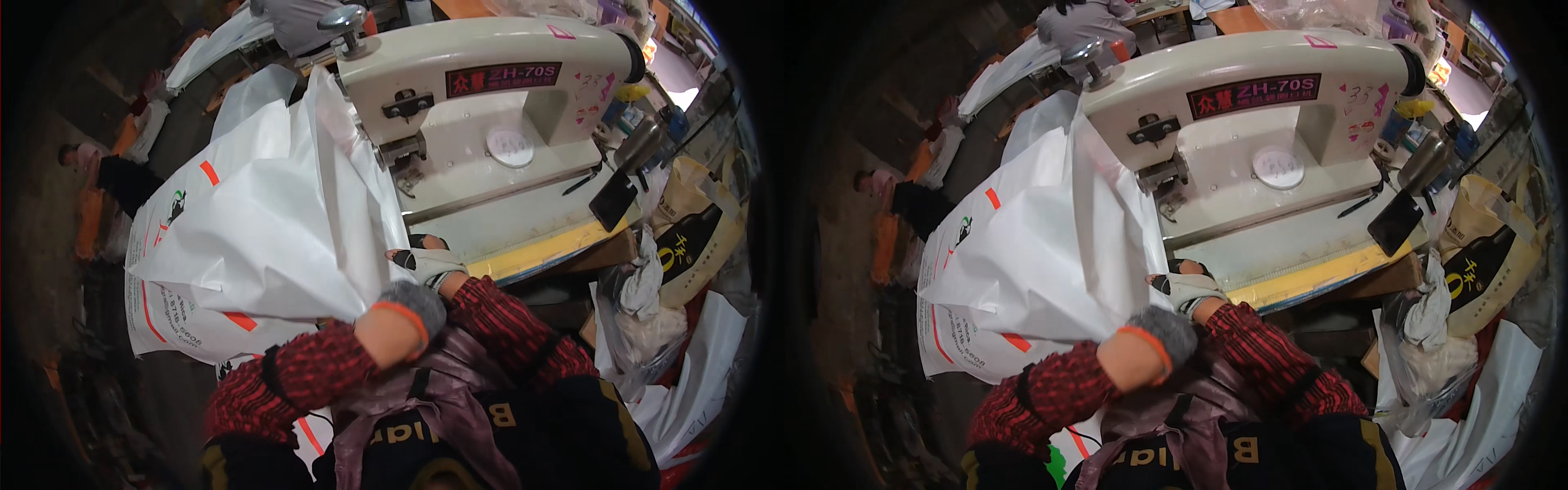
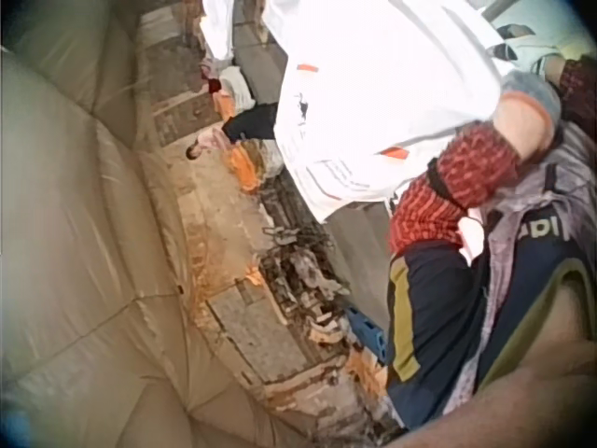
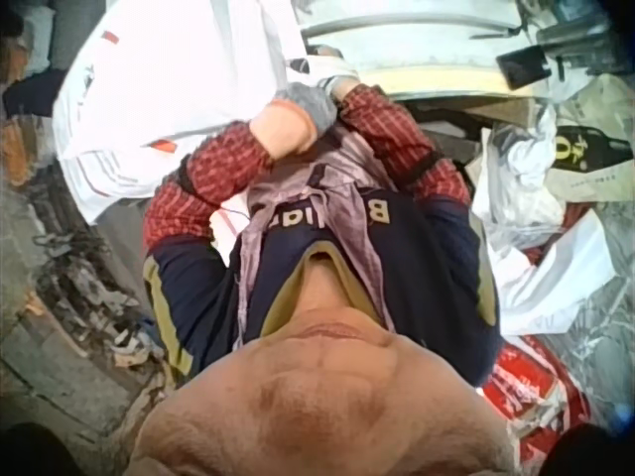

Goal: The recorder uses an industrial sewing machine to sew large polypropylene or plastic bags with a brand logo.

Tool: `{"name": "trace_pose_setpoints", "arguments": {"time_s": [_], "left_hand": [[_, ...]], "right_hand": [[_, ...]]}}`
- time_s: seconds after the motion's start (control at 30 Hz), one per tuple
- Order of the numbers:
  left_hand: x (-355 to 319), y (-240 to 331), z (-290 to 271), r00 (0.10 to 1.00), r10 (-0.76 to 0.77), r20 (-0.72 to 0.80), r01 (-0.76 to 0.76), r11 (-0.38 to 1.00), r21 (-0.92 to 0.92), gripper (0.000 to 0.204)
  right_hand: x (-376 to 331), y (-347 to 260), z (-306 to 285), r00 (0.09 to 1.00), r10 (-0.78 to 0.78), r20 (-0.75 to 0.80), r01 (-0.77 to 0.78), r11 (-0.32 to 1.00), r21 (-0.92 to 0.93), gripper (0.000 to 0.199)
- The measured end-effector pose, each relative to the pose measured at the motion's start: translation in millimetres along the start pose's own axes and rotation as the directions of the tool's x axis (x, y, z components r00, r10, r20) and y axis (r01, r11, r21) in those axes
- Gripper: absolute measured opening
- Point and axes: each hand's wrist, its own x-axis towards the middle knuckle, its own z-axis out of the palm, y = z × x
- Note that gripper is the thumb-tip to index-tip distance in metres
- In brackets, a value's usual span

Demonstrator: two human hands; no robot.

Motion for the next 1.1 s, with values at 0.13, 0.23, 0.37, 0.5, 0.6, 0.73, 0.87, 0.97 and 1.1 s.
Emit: {"name": "trace_pose_setpoints", "arguments": {"time_s": [0.13, 0.23, 0.37, 0.5, 0.6, 0.73, 0.87, 0.97, 1.1], "left_hand": [[33.6, -53.0, -35.1, 0.997, 0.006, -0.082, 0.007, 0.988, 0.155, 0.019], [46.9, -95.4, -45.4, 0.98, -0.166, -0.11, 0.181, 0.973, 0.145, 0.02], [39.8, -153.1, -61.2, 0.943, -0.328, -0.066, 0.334, 0.932, 0.142, 0.021], [-14.1, -205.2, -49.9, 0.822, -0.569, 0.033, 0.555, 0.812, 0.182, 0.027], [-83.0, -182.7, -63.8, 0.814, -0.471, -0.341, 0.529, 0.842, 0.101, 0.017], [-190.0, -158.2, -71.0, 0.482, -0.095, -0.871, 0.227, 0.974, 0.02, 0.013], [-267.0, -125.6, -68.8, 0.401, -0.324, -0.857, 0.146, 0.946, -0.289, 0.009], [-281.6, -101.1, -70.2, 0.303, -0.32, -0.898, 0.046, 0.946, -0.321, 0.019], [-277.1, -97.9, -43.1, -0.18, -0.164, -0.97, 0.505, 0.831, -0.234, 0.027]], "right_hand": [[80.2, 68.4, 14.4, 0.953, -0.292, 0.087, 0.162, 0.728, 0.666, 0.029], [92.0, 84.5, 17.5, 0.959, -0.185, 0.214, -0.053, 0.626, 0.778, 0.022], [34.5, 11.6, -8.9, 0.986, 0.083, 0.144, -0.161, 0.683, 0.713, 0.034], [33.9, 18.9, -2.2, 0.981, -0.033, 0.19, -0.123, 0.654, 0.747, 0.027], [25.4, 15.7, -9.2, 0.99, -0.008, 0.14, -0.091, 0.724, 0.684, 0.016], [20.6, -16.7, -26.6, 0.911, -0.397, -0.111, 0.388, 0.733, 0.558, 0.022], [-40.7, -137.2, -46.3, 0.291, -0.922, -0.256, 0.917, 0.346, -0.201, 0.049], [-60.5, -184.4, -43.6, 0.1, -0.995, 0.012, 0.918, 0.087, -0.388, 0.057], [-82.7, -211.4, -23.2, 0.434, -0.851, 0.295, 0.891, 0.454, 0.002, 0.021]]}}
